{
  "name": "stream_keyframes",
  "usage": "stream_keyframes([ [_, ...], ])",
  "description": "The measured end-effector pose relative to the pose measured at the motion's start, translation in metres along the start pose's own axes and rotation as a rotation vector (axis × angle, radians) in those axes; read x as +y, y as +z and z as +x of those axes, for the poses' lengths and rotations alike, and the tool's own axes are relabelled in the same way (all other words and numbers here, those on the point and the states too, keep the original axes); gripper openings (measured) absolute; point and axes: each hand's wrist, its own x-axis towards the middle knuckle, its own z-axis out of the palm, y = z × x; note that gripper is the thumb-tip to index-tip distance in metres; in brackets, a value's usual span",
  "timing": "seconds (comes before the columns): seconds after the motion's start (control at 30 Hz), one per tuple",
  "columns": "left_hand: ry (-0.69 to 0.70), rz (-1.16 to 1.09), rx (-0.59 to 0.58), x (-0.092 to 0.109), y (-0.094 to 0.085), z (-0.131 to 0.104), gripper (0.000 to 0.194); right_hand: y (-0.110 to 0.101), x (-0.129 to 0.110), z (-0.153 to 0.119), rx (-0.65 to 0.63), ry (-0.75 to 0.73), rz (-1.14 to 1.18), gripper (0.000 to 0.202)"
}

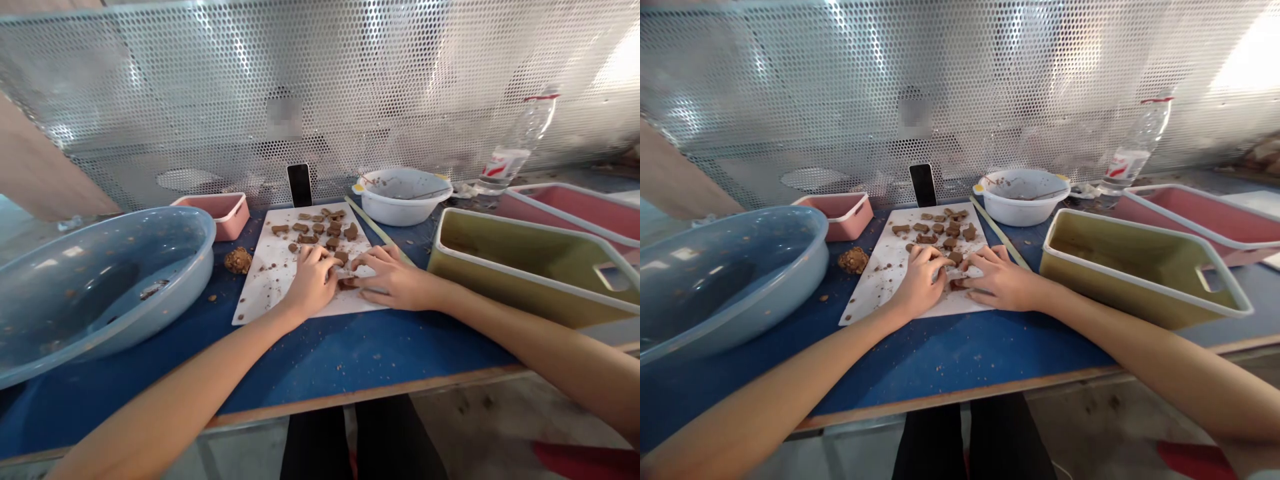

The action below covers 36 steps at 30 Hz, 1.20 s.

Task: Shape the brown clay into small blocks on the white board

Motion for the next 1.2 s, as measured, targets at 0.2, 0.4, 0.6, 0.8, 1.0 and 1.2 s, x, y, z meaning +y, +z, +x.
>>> stream_keyframes([
  [0.2,-0.015,-0.002,-0.009,0.0004,-0.0005,-0.0001,0.032,0.0017,-0.0006,-0.0006,0.051,-0.006,-0.027,0.032],
  [0.4,-0.010,-0.002,-0.001,0.0003,0.0004,-0.0010,0.030,0.0055,0.0010,-0.0025,0.111,0.044,-0.082,0.038],
  [0.6,-0.007,-0.006,0.009,-0.0002,0.0018,-0.0011,0.031,0.0049,-0.0014,-0.0009,0.001,0.017,-0.052,0.037],
  [0.8,-0.010,-0.007,-0.001,0.0006,0.0008,-0.0004,0.032,0.0049,-0.0010,-0.0007,0.079,0.056,-0.106,0.034],
  [1.0,-0.009,-0.011,0.004,-0.0005,0.0022,-0.0007,0.033,0.0024,-0.0032,0.0009,0.072,0.009,-0.096,0.031],
  [1.2,-0.003,-0.002,0.006,0.0003,0.0010,-0.0007,0.032,0.0014,-0.0039,0.0014,0.072,0.009,-0.130,0.035],
])
